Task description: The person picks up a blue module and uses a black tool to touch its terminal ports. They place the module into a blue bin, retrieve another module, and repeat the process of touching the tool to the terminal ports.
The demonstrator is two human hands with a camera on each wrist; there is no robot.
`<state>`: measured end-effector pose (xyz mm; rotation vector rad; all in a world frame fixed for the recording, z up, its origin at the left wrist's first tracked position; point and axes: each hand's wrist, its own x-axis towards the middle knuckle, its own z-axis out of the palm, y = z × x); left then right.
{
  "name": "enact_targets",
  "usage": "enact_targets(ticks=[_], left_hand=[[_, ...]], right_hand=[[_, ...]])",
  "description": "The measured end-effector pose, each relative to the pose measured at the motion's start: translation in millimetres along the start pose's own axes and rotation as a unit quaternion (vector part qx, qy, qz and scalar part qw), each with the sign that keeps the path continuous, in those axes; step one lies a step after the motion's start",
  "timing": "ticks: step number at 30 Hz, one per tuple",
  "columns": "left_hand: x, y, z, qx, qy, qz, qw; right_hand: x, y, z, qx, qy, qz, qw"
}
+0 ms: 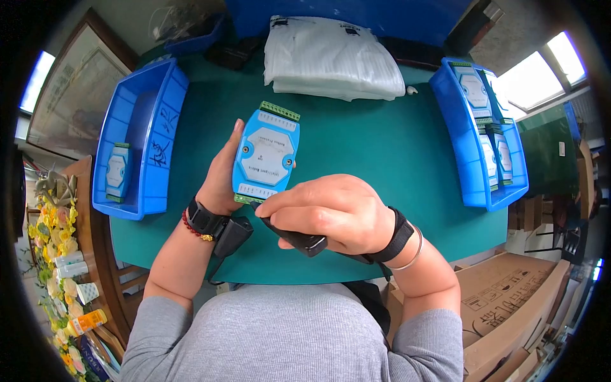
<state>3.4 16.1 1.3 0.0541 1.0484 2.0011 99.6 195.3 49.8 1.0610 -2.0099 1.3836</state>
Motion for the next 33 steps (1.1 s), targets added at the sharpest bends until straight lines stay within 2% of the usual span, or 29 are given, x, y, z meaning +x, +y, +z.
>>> enact_targets(ticks=[8,15,24,27,33], left_hand=[[-1,4,0,0.000,-0.039,-0.023,0.999],[-2,2,3,0.024,-0.022,0.002,0.999],[-2,3,4,0.000,-0.019,0.000,1.000],[-3,4,4,-0.018,-0.014,0.001,1.000],[-1,2,1,-0.017,-0.019,0.004,1.000]], right_hand=[[2,7,-4,-0.016,-0.075,-0.048,0.996],[4,-7,8,0.001,0.001,0.074,0.997],[4,-7,-3,0.027,-0.015,0.049,0.998],[-3,-7,1,0.110,0.057,0.097,0.988],[3,-1,6,0.037,0.021,0.042,0.998]])
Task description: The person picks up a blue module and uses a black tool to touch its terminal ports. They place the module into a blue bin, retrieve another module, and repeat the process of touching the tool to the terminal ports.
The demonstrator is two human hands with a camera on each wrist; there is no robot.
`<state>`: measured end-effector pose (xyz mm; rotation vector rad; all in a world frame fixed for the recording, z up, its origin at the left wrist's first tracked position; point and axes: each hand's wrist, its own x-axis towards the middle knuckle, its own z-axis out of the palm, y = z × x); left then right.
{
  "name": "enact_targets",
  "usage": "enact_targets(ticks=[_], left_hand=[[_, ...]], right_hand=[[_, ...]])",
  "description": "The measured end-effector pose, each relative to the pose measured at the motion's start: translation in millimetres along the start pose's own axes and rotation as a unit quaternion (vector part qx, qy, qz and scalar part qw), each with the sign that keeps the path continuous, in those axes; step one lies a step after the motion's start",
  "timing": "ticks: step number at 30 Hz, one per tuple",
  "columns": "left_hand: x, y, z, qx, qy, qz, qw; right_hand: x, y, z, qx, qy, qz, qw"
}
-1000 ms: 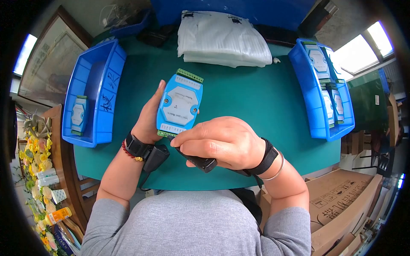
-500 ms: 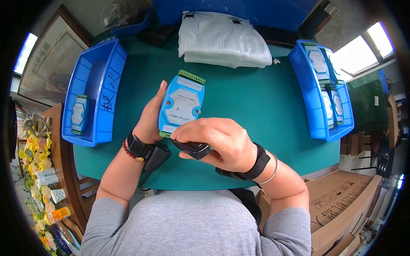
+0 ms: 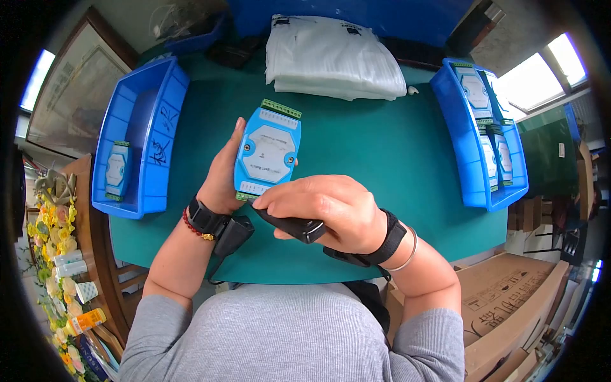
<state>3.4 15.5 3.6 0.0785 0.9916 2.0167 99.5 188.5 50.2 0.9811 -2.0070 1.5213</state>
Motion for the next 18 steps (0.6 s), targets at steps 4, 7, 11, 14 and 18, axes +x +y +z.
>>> enact_targets(ticks=[4,7,11,14,18], left_hand=[[1,-1,0,0.027,0.012,0.003,1.000],[0,1,1,0.018,0.002,-0.006,1.000],[0,0,1,0.018,-0.004,-0.003,1.000],[0,-2,3,0.026,0.007,0.018,0.999],[0,-2,3,0.017,0.006,0.016,1.000]], right_hand=[[2,3,-3,-0.020,-0.031,-0.030,0.999],[1,5,-3,-0.027,-0.053,-0.053,0.997],[2,0,-1,-0.041,-0.039,-0.042,0.998],[-2,-3,4,-0.038,0.015,0.033,0.999],[-8,-3,9,0.000,0.056,0.082,0.995]])
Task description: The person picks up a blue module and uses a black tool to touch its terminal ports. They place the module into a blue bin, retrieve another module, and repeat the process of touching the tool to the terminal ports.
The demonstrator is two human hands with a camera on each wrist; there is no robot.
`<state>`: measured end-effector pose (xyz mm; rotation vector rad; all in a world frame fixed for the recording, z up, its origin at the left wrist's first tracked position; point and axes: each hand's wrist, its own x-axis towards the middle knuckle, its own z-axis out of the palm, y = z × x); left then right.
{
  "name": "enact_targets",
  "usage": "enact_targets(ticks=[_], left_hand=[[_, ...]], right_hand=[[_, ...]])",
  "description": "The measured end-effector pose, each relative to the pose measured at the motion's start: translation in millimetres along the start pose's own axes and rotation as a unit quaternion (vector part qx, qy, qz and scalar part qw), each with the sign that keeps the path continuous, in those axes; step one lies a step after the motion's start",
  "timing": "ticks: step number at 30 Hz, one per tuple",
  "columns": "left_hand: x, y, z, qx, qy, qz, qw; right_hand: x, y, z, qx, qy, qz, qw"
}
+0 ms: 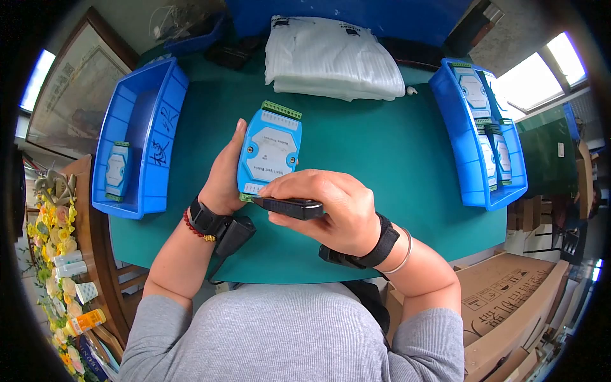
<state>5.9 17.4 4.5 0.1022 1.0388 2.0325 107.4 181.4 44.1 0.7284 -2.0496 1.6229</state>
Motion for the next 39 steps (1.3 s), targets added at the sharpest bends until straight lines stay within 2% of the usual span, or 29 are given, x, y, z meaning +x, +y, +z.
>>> enact_targets(ticks=[2,5,10,25,28,31,35,39], left_hand=[[0,0,1,-0.007,0.015,-0.001,1.000],[2,-1,1,0.002,0.036,0.002,0.999],[2,-1,-1,0.011,0.028,-0.004,1.000],[-1,4,3,0.000,0.014,-0.023,1.000],[0,3,3,0.007,0.015,-0.023,1.000],[1,1,1,0.003,0.012,-0.014,1.000],[1,-1,0,-0.003,0.022,0.000,1.000],[2,-4,0,-0.020,0.056,0.031,0.998]], right_hand=[[3,-1,-9,0.017,-0.036,-0.029,0.999],[0,2,-14,0.043,-0.032,-0.047,0.997],[8,2,-10,-0.022,-0.056,-0.096,0.994],[12,8,-12,-0.041,-0.113,-0.162,0.979],[14,4,-14,-0.041,-0.116,-0.146,0.982],[10,0,-8,-0.033,-0.055,-0.081,0.995],[-2,-1,3,0.011,0.044,0.069,0.997],[-3,4,1,0.051,0.068,0.079,0.993]])
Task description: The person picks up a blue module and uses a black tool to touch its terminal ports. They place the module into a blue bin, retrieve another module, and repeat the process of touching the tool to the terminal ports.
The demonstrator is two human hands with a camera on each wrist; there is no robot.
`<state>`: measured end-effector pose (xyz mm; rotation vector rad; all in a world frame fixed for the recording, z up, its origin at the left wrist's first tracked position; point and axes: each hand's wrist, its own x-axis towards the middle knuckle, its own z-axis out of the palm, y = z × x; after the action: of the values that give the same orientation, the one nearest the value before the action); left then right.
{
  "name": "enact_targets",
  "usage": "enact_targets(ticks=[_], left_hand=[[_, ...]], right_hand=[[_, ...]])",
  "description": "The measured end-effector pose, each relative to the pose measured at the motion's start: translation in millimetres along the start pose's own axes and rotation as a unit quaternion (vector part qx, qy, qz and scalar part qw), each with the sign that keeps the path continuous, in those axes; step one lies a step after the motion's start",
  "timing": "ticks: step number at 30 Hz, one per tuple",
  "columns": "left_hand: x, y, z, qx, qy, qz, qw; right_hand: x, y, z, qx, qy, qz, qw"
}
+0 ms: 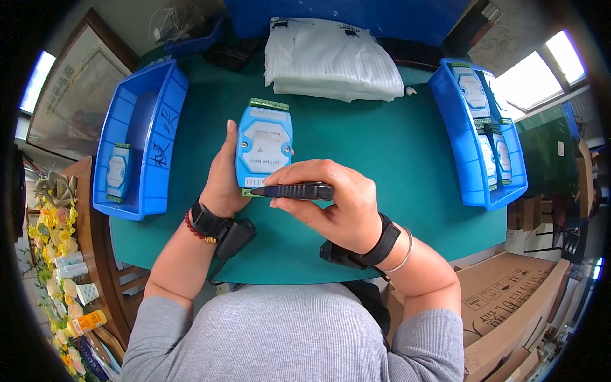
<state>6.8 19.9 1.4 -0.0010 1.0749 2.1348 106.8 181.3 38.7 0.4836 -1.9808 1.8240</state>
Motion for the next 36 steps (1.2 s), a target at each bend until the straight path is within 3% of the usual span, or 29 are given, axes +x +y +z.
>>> enact_targets(ticks=[3,7,10,13,16,30,33,36], left_hand=[[-2,3,-2,-0.048,-0.022,0.036,0.998],[-1,9,-4,-0.128,-0.053,0.059,0.989],[2,10,-8,-0.144,0.025,0.107,0.983],[2,11,-16,-0.178,-0.016,0.121,0.976],[4,7,-21,-0.209,-0.038,0.111,0.971],[4,0,-17,-0.195,-0.043,0.077,0.977],[2,3,-7,-0.184,-0.089,0.056,0.977],[0,5,-4,-0.172,-0.080,0.049,0.981]], right_hand=[[3,-4,-11,-0.012,-0.022,-0.066,0.998],[11,-1,-25,0.043,0.015,-0.147,0.988],[13,-1,-28,0.024,0.116,-0.067,0.991],[14,10,-36,0.065,0.161,0.006,0.985],[15,16,-39,0.106,0.175,0.014,0.979],[15,18,-40,0.125,0.159,-0.028,0.979],[14,19,-40,0.099,0.154,-0.051,0.982],[14,20,-39,0.021,0.119,-0.108,0.987]])
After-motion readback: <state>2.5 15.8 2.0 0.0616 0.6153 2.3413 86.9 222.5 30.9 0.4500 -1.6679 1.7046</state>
